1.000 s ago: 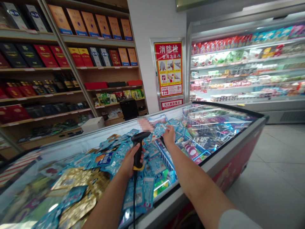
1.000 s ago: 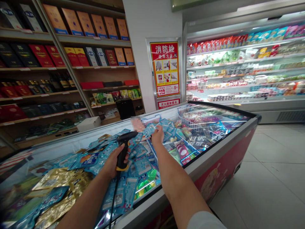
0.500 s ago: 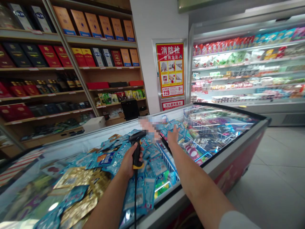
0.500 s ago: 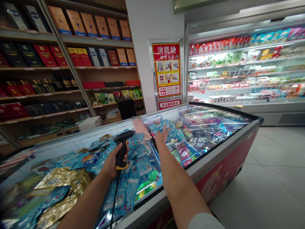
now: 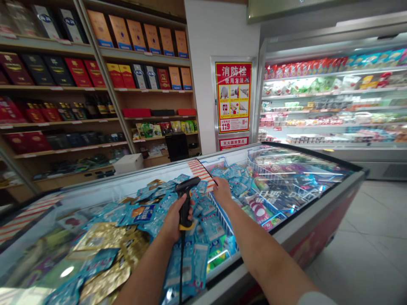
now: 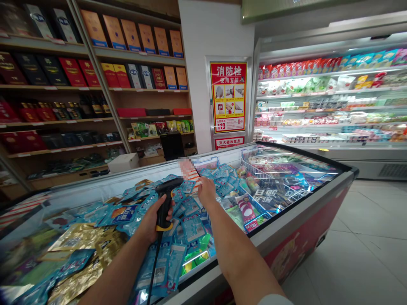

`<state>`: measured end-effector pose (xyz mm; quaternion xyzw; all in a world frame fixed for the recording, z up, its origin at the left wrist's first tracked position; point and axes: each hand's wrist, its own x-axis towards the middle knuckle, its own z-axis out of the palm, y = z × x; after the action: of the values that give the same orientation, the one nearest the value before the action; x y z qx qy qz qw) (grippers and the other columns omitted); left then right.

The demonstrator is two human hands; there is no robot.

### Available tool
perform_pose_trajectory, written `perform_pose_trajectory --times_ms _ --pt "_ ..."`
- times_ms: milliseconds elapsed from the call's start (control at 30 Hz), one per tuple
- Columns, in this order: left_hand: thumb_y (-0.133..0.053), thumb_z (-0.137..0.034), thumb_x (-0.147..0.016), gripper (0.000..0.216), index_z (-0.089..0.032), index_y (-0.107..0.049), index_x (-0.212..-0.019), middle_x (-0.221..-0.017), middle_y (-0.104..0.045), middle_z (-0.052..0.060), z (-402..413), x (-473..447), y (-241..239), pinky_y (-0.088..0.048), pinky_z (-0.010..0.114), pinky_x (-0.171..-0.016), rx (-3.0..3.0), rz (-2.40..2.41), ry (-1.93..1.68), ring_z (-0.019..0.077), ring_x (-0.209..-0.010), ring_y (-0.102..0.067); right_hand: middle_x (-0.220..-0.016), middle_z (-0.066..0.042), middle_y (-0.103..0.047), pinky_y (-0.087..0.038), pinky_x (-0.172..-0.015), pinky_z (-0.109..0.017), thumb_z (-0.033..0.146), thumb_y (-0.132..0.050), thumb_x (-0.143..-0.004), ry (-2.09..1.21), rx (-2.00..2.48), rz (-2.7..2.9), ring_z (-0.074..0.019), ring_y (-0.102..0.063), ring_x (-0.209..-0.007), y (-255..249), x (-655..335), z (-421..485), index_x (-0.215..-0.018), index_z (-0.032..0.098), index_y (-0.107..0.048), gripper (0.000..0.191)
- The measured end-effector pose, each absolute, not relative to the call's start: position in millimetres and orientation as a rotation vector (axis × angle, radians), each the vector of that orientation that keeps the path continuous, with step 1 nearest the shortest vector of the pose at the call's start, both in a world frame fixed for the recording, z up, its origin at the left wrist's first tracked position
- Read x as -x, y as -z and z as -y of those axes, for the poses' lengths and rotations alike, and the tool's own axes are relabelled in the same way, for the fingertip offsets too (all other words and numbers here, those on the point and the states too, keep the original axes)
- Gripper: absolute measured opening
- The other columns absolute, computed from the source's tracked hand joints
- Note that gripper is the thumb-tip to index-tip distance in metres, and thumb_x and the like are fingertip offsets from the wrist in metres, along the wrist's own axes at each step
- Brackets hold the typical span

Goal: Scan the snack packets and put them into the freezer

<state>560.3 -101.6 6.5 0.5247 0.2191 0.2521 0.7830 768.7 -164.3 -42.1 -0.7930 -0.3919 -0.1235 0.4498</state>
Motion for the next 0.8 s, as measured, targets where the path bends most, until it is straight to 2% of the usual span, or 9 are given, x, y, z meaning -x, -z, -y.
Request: perform_pose_trajectory --times_ms 133,233,333,433,533,600,667,733,800 --pt "-0.073 -0.057 -0.072 0.045 -0.013 -0.065 -0.076 -0.051 -0.055 -0.001 101.9 -559.8 -5.7 -0.034 0.017 -0.038 -1.134 -0.464 -0.544 0.0076 -0.04 -0.046 -0.148 -0.006 -0.052 -0.026 -0.116 -0.05 0.026 -0.047 -0.096 0.164 2.086 1.357 -0.0276 -0.036 -0.142 48.1 -756.7 152.0 -0.149 0.028 -0.043 0.054" --pt "-0.074 -0.058 -0.071 0.045 -0.014 -0.065 -0.075 -0.051 -0.054 -0.002 102.0 -559.5 -5.8 -0.033 0.017 -0.037 -1.133 -0.472 -0.544 0.0076 -0.04 -0.046 -0.142 -0.007 -0.058 -0.019 -0.116 -0.058 0.028 -0.046 -0.097 0.079 2.188 1.422 -0.029 -0.027 -0.148 48.8 -751.6 149.6 -0.153 0.033 -0.037 0.056" --pt "-0.074 -0.058 -0.071 0.046 -0.013 -0.065 -0.075 -0.05 -0.054 -0.002 102.0 -559.6 -6.3 -0.034 0.017 -0.037 -1.136 -0.484 -0.539 0.0075 -0.04 -0.046 -0.135 -0.009 -0.064 -0.018 -0.115 -0.06 0.019 -0.049 -0.093 0.103 2.268 1.348 -0.0302 -0.032 -0.145 42.4 -749.4 152.5 -0.15 0.034 -0.041 0.06" --pt "-0.075 -0.055 -0.072 0.043 -0.013 -0.065 -0.077 -0.052 -0.055 -0.001 101.7 -559.7 -6.2 -0.035 0.017 -0.038 -1.122 -0.486 -0.553 0.0075 -0.04 -0.046 -0.126 -0.014 -0.066 -0.025 -0.112 -0.057 0.017 -0.048 -0.092 0.168 2.346 1.237 -0.0314 -0.045 -0.135 31.4 -748.5 158.6 -0.143 0.029 -0.052 0.053" --pt "-0.074 -0.052 -0.073 0.04 -0.013 -0.066 -0.078 -0.053 -0.056 -0.001 101.3 -559.7 -5.7 -0.035 0.017 -0.038 -1.109 -0.481 -0.559 0.0079 -0.04 -0.046 -0.117 -0.015 -0.069 -0.035 -0.105 -0.048 0.018 -0.042 -0.094 0.222 2.367 1.122 -0.0294 -0.054 -0.122 23.7 -749.8 165.0 -0.131 0.022 -0.063 0.042" --pt "-0.073 -0.051 -0.074 0.04 -0.012 -0.066 -0.077 -0.052 -0.056 0.0 101.6 -559.6 -5.8 -0.035 0.017 -0.038 -1.105 -0.475 -0.56 0.0081 -0.04 -0.046 -0.121 -0.013 -0.067 -0.037 -0.102 -0.042 0.019 -0.039 -0.095 0.206 2.346 1.066 -0.0271 -0.054 -0.121 23.7 -752.2 167.1 -0.128 0.02 -0.064 0.041" --pt "-0.073 -0.052 -0.075 0.04 -0.012 -0.066 -0.077 -0.051 -0.056 0.0 102.4 -559.4 -6.5 -0.036 0.017 -0.038 -1.099 -0.477 -0.562 0.0078 -0.04 -0.046 -0.139 -0.01 -0.059 -0.035 -0.105 -0.041 0.025 -0.04 -0.097 0.159 2.33 1.035 -0.0264 -0.048 -0.129 27.1 -754.9 166.6 -0.137 0.022 -0.057 0.043" --pt "-0.074 -0.052 -0.074 0.04 -0.013 -0.066 -0.077 -0.051 -0.056 0.0 103.5 -559.1 -7.6 -0.035 0.017 -0.038 -1.096 -0.487 -0.566 0.0074 -0.04 -0.045 -0.155 -0.007 -0.042 -0.029 -0.111 -0.046 0.035 -0.041 -0.098 0.082 2.337 1.047 -0.0285 -0.035 -0.141 31.6 -756.9 164.4 -0.149 0.026 -0.043 0.051" --pt "-0.074 -0.052 -0.074 0.04 -0.013 -0.065 -0.077 -0.051 -0.056 -0.001 104.3 -558.7 -8.5 -0.035 0.017 -0.038 -1.1 -0.491 -0.57 0.0072 -0.039 -0.045 -0.161 -0.005 -0.033 -0.022 -0.115 -0.053 0.042 -0.04 -0.099 -0.016 2.367 1.102 -0.0314 -0.024 -0.148 34.5 -757.7 162.3 -0.153 0.03 -0.035 0.055"
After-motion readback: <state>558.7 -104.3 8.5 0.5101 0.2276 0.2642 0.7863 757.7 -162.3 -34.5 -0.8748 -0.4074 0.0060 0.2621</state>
